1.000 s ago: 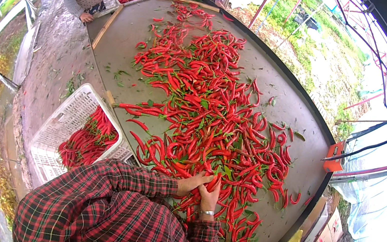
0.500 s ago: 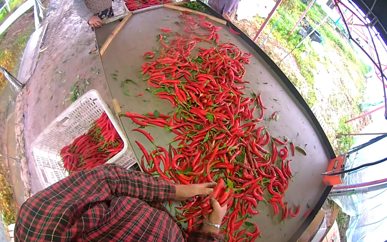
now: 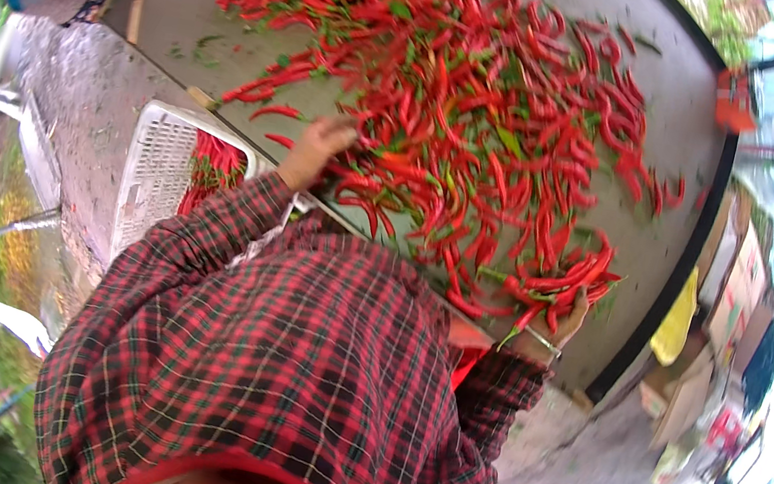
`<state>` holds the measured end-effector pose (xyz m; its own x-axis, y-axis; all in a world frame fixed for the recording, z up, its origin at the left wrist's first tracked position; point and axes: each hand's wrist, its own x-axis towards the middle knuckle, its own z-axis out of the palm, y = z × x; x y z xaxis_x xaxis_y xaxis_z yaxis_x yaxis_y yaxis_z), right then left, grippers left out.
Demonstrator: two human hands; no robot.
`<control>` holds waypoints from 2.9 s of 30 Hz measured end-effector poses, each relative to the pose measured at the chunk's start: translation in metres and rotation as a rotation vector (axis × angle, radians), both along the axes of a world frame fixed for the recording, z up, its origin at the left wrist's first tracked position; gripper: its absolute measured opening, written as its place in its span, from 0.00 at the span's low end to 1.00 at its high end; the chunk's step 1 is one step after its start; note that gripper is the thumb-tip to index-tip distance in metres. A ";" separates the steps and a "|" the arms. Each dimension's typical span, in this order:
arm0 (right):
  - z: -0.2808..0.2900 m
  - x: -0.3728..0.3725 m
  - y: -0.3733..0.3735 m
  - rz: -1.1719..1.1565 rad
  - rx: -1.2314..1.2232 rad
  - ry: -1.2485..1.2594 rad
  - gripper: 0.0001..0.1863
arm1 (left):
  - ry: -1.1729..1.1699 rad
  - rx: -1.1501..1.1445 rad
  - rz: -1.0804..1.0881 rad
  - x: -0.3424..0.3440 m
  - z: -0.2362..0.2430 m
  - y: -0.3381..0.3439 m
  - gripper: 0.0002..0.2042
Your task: The person sorts red chilies on a large table, picking them up and placing them into a red bucket. Another person is also sorting chilies nearby. The person continues to sort the chilies throughout the video.
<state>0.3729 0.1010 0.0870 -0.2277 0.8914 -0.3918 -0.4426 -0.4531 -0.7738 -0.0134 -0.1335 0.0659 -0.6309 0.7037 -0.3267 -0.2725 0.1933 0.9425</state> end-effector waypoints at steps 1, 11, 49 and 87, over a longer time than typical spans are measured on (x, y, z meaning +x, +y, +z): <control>0.001 0.005 -0.002 -0.002 0.003 0.045 0.25 | 0.015 -0.005 -0.001 -0.007 -0.010 -0.005 0.24; -0.021 0.182 -0.151 -0.293 -0.141 0.366 0.27 | 1.063 -0.287 -0.547 -0.005 -0.030 -0.017 0.51; 0.008 0.183 -0.045 0.770 -0.045 -1.513 0.30 | 0.447 -0.107 -0.753 0.045 0.049 0.144 0.38; -0.092 -0.493 0.199 1.051 0.471 -0.472 0.48 | -0.055 -0.105 -0.353 -0.309 -0.060 0.255 0.45</control>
